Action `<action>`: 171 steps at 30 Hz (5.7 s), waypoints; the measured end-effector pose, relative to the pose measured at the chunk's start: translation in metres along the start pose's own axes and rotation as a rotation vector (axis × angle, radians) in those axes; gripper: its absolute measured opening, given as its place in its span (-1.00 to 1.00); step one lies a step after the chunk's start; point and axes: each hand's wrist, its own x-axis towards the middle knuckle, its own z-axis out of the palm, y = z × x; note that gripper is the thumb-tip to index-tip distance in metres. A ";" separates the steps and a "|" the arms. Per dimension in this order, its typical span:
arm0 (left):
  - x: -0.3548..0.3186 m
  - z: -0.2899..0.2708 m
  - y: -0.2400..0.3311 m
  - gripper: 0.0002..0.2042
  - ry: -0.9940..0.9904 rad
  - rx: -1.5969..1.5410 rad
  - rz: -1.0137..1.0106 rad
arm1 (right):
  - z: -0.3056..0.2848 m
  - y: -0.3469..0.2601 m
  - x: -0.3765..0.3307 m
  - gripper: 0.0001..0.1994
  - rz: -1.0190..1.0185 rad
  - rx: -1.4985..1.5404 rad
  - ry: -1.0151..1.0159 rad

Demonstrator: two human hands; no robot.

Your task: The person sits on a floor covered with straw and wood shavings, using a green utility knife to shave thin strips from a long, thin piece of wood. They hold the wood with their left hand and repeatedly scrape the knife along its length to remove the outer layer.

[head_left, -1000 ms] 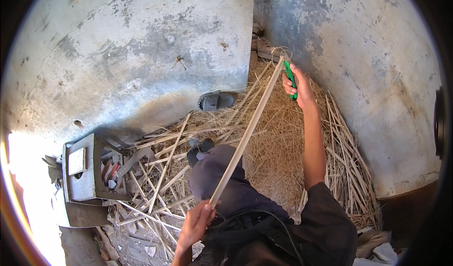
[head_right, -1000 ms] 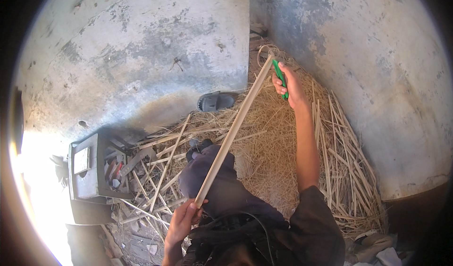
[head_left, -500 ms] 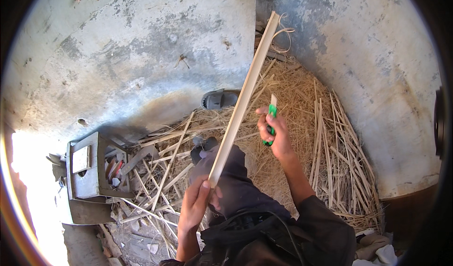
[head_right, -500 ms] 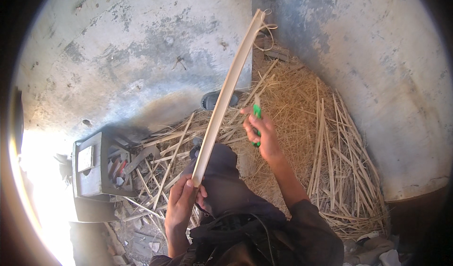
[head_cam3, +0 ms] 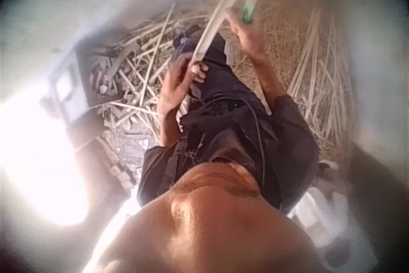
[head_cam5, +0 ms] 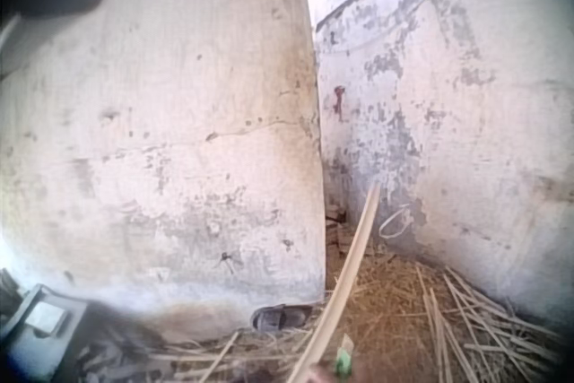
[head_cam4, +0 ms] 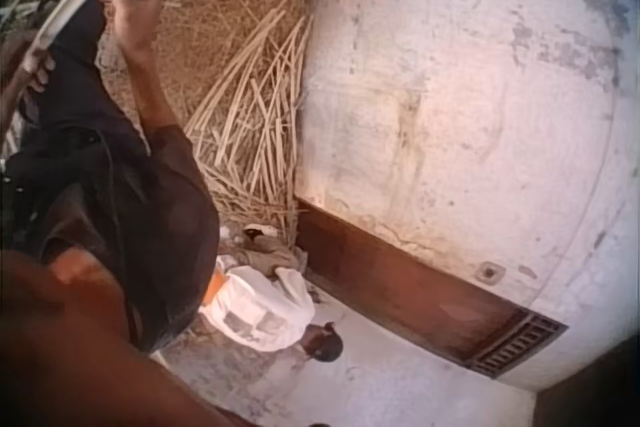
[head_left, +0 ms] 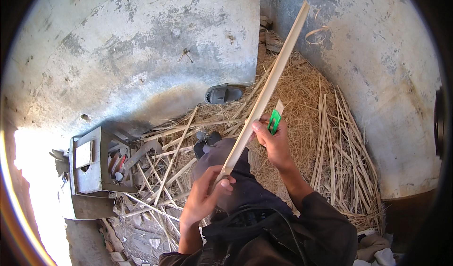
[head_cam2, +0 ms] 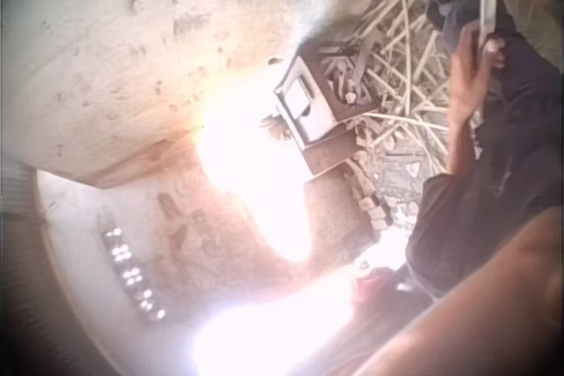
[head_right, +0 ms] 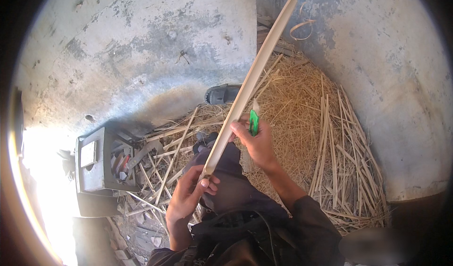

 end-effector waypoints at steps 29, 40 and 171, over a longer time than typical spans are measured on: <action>0.003 0.000 0.009 -0.67 0.131 -0.007 0.013 | 0.001 0.008 -0.025 -0.72 -0.782 -0.672 -0.214; -0.001 0.002 0.009 -0.62 0.116 -0.071 -0.066 | -0.004 0.001 -0.016 -0.72 -0.925 -0.814 -0.154; -0.061 -0.003 -0.019 -0.66 0.191 0.342 -0.186 | -0.092 -0.008 0.088 -0.67 -0.500 -0.504 0.167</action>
